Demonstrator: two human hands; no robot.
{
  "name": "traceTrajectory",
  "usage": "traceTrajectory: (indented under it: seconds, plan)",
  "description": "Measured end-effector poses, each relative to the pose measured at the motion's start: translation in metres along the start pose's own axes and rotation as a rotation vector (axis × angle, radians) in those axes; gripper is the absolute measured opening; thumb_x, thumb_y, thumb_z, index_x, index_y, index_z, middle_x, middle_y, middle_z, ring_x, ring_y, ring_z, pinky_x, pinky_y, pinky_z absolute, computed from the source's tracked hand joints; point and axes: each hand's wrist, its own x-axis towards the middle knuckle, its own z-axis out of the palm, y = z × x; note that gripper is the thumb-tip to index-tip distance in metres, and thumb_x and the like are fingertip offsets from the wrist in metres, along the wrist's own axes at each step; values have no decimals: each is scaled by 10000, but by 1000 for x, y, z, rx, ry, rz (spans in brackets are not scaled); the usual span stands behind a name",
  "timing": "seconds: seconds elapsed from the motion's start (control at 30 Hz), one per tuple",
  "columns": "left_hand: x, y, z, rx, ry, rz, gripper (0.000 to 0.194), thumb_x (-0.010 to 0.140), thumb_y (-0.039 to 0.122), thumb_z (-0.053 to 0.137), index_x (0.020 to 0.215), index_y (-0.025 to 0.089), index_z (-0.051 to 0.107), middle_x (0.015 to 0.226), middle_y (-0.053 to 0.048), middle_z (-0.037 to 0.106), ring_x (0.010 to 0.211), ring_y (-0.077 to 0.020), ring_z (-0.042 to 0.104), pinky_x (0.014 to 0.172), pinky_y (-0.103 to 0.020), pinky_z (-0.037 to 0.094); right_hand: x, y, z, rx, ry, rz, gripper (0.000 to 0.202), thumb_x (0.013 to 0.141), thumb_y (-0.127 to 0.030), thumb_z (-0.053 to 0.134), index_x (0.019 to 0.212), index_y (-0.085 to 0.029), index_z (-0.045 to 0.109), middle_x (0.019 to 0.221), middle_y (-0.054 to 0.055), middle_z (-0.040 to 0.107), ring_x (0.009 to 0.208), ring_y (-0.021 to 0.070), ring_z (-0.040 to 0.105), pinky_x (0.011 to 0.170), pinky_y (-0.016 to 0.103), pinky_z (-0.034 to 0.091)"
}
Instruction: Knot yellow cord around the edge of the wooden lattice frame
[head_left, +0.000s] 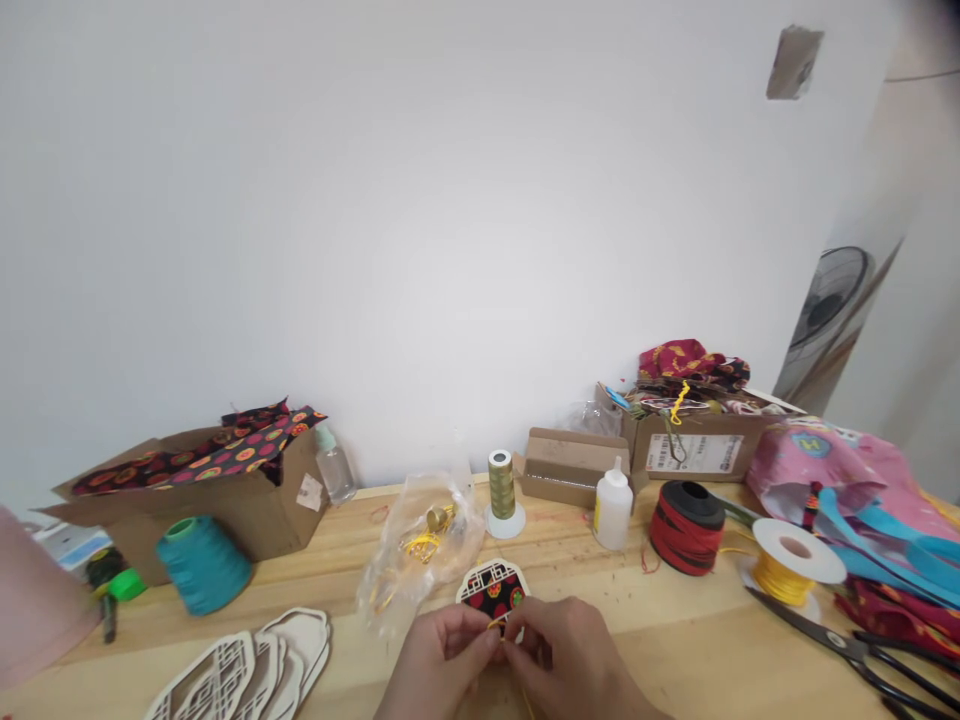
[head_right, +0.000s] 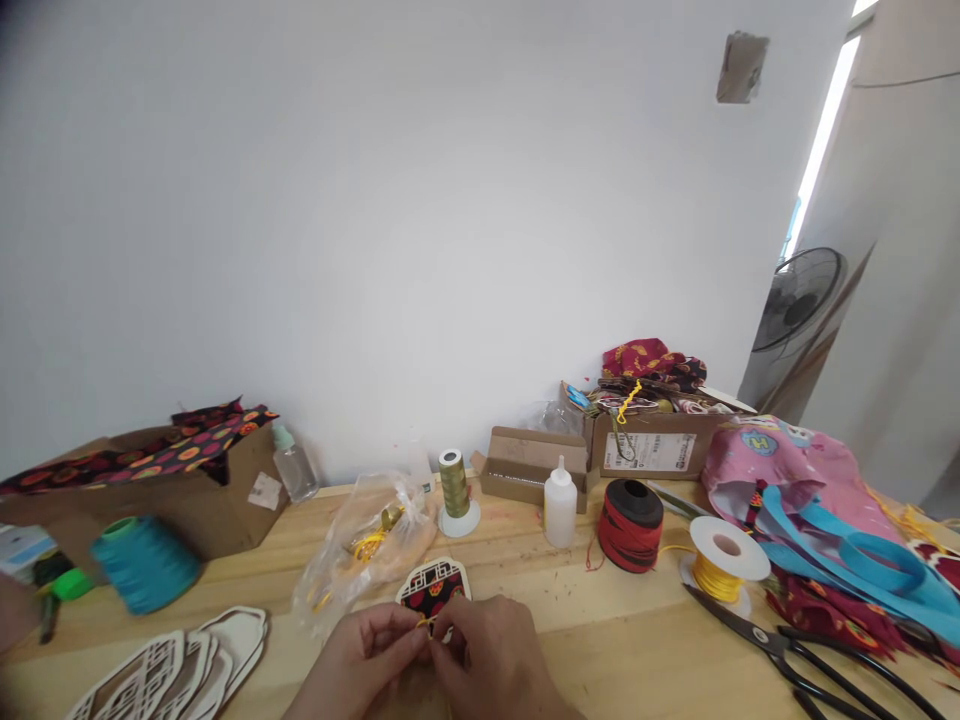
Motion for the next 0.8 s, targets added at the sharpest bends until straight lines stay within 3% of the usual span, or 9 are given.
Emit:
traceTrajectory:
  seconds: [0.13,0.53,0.8]
  plan:
    - [1,-3,-2,-32,-15,37,233,523,322,683,593,107,626,590,-26,647,589,-141,549,583,-236,398,0,0,0,18,-8,-8,130,686,-216,462,689,-230,592,538,-42,607,469,69,524,466,132,314]
    - [0,-1,0,38,59,95,123,522,211,678,581,121,619,579,-20,648,585,-150,572,578,-238,433,2,1,1,-3,-20,29,179,710,-228,456,697,-250,633,545,-31,608,475,81,491,453,153,282]
    - [-3,7,2,-42,70,80,233,514,196,688,722,149,594,571,3,652,606,-149,597,606,-237,464,1,6,2,57,-44,-31,251,761,-243,401,681,-214,638,537,-16,593,464,78,444,448,167,266]
